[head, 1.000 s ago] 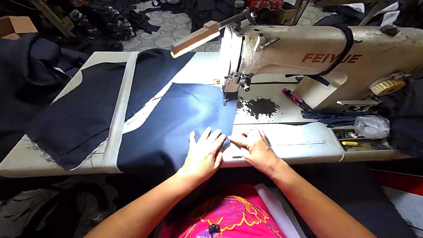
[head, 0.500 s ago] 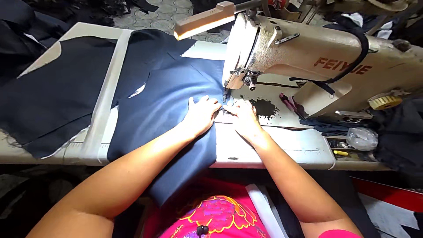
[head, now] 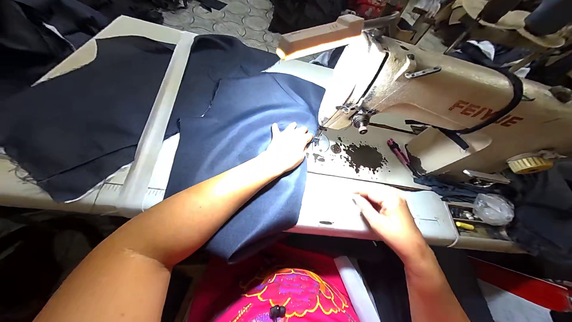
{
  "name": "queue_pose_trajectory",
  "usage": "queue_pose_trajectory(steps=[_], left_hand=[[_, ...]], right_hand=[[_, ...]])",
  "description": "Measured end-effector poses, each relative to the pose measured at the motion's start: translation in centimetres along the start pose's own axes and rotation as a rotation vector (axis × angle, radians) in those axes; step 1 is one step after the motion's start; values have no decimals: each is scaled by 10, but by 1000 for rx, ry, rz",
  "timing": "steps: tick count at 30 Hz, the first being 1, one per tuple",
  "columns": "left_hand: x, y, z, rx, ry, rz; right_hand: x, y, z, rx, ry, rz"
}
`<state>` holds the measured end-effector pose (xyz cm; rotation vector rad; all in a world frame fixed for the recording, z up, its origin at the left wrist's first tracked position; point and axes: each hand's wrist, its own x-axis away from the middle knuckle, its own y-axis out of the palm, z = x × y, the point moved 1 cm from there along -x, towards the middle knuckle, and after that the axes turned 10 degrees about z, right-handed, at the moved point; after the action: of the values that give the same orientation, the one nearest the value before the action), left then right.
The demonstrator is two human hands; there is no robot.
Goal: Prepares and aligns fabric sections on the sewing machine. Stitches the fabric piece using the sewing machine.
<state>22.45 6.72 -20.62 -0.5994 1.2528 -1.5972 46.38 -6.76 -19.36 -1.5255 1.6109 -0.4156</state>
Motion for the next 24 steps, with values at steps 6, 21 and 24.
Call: queue_pose_trajectory(steps=[6,21,24], left_hand=[[-27,-22,-27,15,73,113],[-29,-29,-74,-138,-365,-43],[-6,-38,-81,-180,-427,-52]], right_hand=[[68,20,-18,95,252,-625],[87,69,-12,468,495,-955],[80,39,-30,146,261,-770]])
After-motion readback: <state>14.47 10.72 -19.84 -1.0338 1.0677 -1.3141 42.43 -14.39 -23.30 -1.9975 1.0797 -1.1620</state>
